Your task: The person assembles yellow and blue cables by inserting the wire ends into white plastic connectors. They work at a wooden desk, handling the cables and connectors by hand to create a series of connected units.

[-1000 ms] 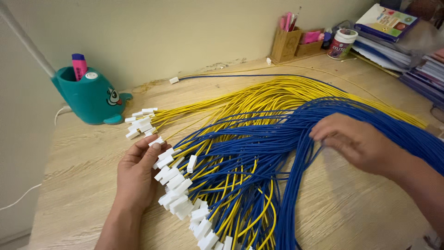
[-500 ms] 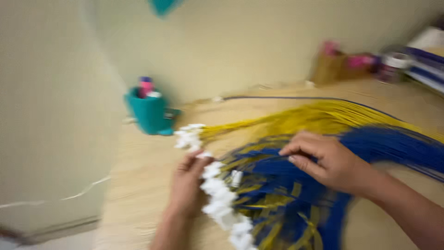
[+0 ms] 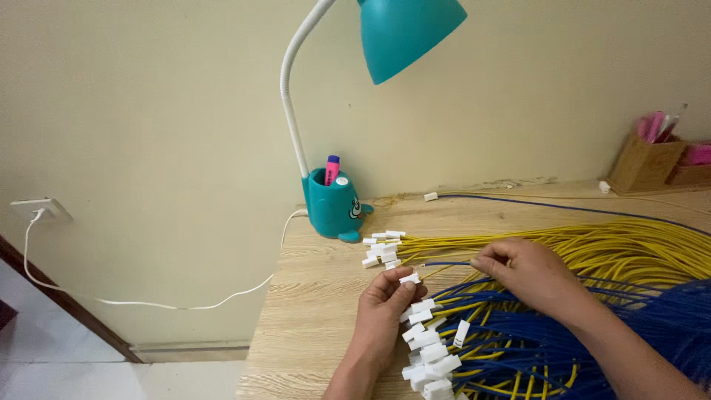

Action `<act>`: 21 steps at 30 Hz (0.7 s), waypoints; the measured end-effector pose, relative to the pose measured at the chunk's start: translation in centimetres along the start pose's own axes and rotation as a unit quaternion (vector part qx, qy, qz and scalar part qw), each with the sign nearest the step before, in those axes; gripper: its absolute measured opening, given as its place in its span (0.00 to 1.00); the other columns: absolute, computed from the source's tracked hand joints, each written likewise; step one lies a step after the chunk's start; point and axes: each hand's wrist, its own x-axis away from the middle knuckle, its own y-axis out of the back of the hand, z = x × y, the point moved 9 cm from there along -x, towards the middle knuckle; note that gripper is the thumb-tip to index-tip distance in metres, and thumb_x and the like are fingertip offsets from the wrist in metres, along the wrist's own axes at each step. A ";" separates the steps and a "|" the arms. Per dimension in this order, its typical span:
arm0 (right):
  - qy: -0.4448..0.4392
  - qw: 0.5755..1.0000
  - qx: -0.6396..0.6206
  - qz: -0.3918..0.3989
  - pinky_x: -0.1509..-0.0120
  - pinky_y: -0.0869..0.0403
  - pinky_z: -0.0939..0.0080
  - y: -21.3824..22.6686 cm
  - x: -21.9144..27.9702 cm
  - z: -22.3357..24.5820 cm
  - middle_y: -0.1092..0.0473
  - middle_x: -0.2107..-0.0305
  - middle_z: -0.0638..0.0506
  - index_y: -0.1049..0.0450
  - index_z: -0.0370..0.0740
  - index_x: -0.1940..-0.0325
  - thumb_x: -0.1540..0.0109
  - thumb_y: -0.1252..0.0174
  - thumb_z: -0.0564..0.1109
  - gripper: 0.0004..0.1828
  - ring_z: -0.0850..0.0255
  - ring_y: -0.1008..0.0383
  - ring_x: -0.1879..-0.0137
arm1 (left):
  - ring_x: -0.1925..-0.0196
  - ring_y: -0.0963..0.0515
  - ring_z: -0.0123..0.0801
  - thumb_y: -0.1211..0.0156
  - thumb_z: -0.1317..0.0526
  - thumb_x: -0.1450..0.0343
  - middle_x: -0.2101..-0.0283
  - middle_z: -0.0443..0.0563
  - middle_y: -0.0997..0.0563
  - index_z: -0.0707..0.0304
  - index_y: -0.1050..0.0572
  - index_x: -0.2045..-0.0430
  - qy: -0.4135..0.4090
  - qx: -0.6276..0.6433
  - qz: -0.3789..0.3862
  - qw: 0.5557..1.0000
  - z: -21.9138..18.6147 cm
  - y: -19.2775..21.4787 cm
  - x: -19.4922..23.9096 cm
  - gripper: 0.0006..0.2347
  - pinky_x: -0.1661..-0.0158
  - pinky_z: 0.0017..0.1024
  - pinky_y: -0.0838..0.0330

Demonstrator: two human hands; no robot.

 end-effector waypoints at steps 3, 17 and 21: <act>0.007 0.997 0.050 0.050 0.57 0.32 0.64 -0.9 -0.2 0.9 0.20 0.72 0.63 0.19 0.58 0.65 0.43 0.46 0.64 0.16 0.68 0.23 0.65 | 0.65 0.18 0.34 0.41 0.68 0.31 0.66 0.58 0.17 0.60 0.24 0.59 0.025 -0.062 -0.005 0.998 0.2 0.1 0.0 0.08 0.73 0.26 0.28; 0.065 0.998 -0.019 0.016 0.57 0.32 0.64 0.0 0.8 4.0 0.22 0.69 0.61 0.18 0.57 0.62 0.43 0.43 0.58 0.12 0.67 0.24 0.62 | 0.64 0.20 0.38 0.45 0.67 0.29 0.66 0.64 0.18 0.60 0.24 0.58 0.046 -0.068 0.008 0.997 -0.4 -1.0 1.0 0.08 0.68 0.31 0.26; 0.031 0.998 -0.048 0.029 0.52 0.29 0.66 0.5 1.5 4.6 0.19 0.63 0.63 0.17 0.57 0.59 0.44 0.43 0.59 0.15 0.70 0.21 0.56 | 0.62 0.19 0.39 0.45 0.69 0.29 0.65 0.64 0.19 0.64 0.24 0.58 0.035 -0.050 0.018 0.998 -0.5 -1.1 1.0 0.08 0.63 0.33 0.24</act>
